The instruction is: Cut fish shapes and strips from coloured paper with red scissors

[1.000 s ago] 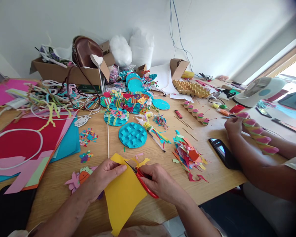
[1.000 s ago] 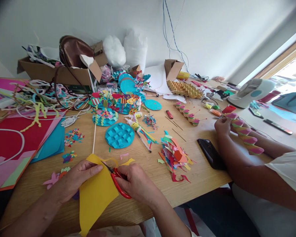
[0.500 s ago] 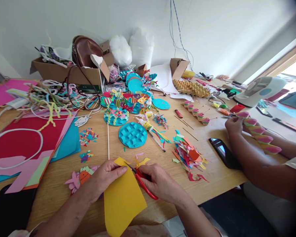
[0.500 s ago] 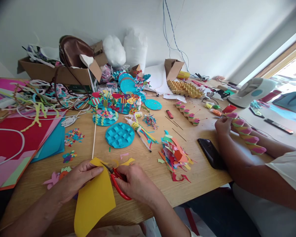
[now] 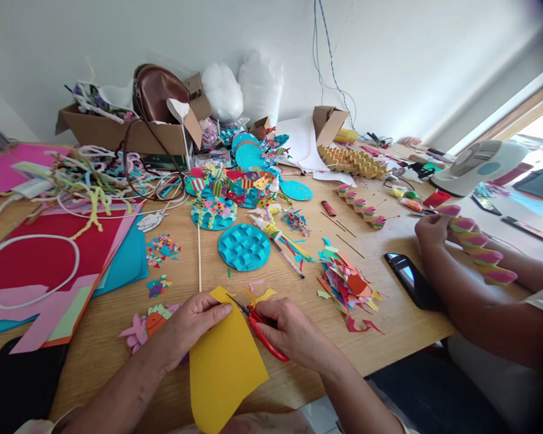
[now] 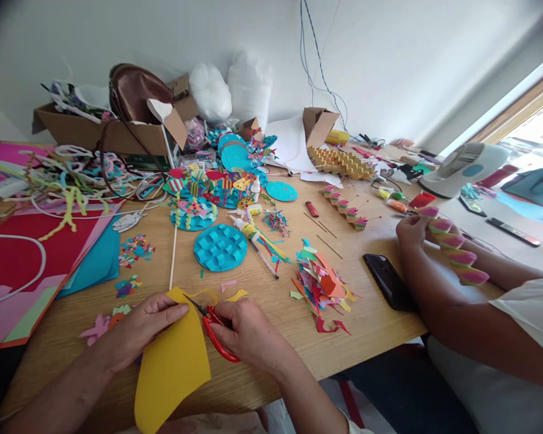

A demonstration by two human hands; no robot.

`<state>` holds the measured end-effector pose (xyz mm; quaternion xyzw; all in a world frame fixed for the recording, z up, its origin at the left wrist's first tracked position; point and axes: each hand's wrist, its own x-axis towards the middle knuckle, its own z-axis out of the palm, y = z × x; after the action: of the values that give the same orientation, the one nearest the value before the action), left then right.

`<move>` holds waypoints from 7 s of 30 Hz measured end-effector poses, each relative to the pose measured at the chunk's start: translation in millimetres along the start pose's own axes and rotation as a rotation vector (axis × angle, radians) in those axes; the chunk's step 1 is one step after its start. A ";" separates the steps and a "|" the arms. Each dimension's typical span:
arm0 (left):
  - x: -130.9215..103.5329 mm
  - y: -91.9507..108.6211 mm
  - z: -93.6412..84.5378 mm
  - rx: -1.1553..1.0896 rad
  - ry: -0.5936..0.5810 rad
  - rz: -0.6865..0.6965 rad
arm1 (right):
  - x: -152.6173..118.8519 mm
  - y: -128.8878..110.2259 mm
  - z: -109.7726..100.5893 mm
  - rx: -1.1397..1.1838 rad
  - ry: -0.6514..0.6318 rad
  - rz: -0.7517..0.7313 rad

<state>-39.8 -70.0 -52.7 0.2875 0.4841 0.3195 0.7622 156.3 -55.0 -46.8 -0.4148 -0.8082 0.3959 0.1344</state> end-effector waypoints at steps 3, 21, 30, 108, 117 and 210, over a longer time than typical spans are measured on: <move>-1.4 0.9 1.3 -0.022 0.010 0.054 | 0.4 0.4 -0.4 0.006 0.001 0.003; 1.6 -0.9 -0.6 0.008 -0.032 0.012 | 1.6 1.0 2.1 -0.039 0.012 -0.007; 1.9 -2.8 -0.3 0.009 -0.046 -0.012 | 3.6 0.8 2.9 -0.052 0.011 -0.032; -13.5 -5.0 -14.5 0.159 -0.300 0.159 | 18.0 -22.8 -25.9 -0.541 0.117 0.336; -11.4 -4.7 -10.0 0.178 -0.291 0.143 | 5.4 43.6 -104.7 -0.640 0.311 0.641; -11.9 21.9 -1.8 0.040 0.375 0.230 | -10.6 -29.4 -23.7 0.003 0.208 0.109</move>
<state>-49.9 -65.1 -30.4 0.2916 0.5876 0.4425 0.6114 159.2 -60.7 -8.0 -0.4970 -0.7654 0.3585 0.1965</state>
